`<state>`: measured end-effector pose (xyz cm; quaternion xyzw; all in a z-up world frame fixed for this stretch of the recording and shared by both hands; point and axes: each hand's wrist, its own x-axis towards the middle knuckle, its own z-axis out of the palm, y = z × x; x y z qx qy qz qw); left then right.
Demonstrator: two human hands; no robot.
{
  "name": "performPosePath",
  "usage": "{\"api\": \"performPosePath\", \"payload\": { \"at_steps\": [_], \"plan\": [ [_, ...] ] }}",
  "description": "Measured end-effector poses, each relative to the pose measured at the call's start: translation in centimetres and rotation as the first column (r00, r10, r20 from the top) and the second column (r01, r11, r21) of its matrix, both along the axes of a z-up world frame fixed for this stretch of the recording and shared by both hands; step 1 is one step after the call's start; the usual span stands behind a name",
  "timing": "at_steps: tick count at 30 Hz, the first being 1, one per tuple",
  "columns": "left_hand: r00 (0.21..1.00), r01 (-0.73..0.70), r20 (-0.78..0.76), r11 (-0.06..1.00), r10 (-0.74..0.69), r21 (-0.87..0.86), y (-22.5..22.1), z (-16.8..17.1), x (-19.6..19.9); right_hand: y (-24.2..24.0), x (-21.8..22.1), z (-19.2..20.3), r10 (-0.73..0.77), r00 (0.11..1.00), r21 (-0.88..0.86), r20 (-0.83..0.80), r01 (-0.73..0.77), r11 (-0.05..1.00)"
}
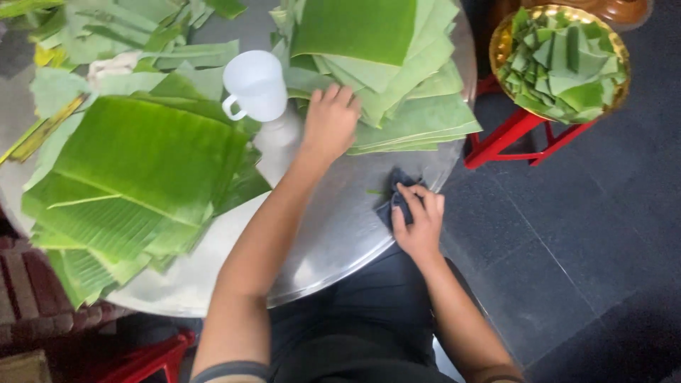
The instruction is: Cleaning individual banana leaves by wiping them with a cloth and stacking them on a metal table.
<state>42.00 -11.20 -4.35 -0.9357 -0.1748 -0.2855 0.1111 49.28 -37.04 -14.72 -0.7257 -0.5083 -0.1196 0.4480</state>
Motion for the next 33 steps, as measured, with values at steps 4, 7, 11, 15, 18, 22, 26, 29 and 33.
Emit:
{"api": "performPosePath", "payload": {
  "at_steps": [4, 7, 11, 15, 18, 22, 26, 29, 33],
  "plan": [
    [0.996, 0.030, -0.083, 0.999, -0.027, 0.036, 2.4, -2.5, 6.7, -0.4, 0.3, -0.4, -0.009, 1.000, 0.009, -0.015, 0.009, 1.000],
    [0.997, 0.075, -0.030, 0.990, -0.072, 0.122, 4.0, -3.9, 8.9, -0.3, 0.2, 0.0, 0.003, 1.000, 0.043, -0.015, -0.002, 0.999],
    [0.977, 0.166, 0.088, 0.951, -0.194, 0.259, 3.8, -3.3, 7.8, -0.4, 0.1, 0.1, 0.015, 0.998, 0.057, -0.063, -0.011, 0.998],
    [0.959, 0.226, 0.115, 0.944, -0.259, 0.240, 0.4, -2.3, 0.2, -0.6, 0.7, -1.7, 0.035, 0.994, 0.122, -0.101, -0.023, 0.992],
    [0.978, 0.203, 0.002, 0.963, -0.206, 0.177, -2.7, -4.2, -8.9, -0.8, 1.2, -1.4, 0.076, 0.987, 0.202, -0.144, -0.046, 0.978],
    [0.980, 0.189, -0.066, 0.981, -0.186, 0.036, -8.5, -5.2, -20.8, -1.4, 0.9, 0.3, 0.086, 0.985, 0.251, -0.149, -0.046, 0.967],
    [0.995, 0.045, -0.080, 0.978, -0.063, -0.205, -14.4, -4.9, -28.9, -1.4, -2.8, 4.4, 0.124, 0.989, 0.249, -0.086, -0.099, 0.963],
    [0.997, -0.071, -0.024, 0.959, 0.067, -0.273, -16.8, -4.0, -30.5, 0.8, -8.4, 5.6, 0.325, 0.945, 0.119, -0.037, -0.319, 0.940],
    [0.972, -0.210, 0.061, 0.956, 0.227, -0.207, -15.8, -4.5, -32.1, 6.0, -14.2, 5.5, 0.632, 0.761, -0.104, 0.147, -0.624, 0.775]
  ]
}}
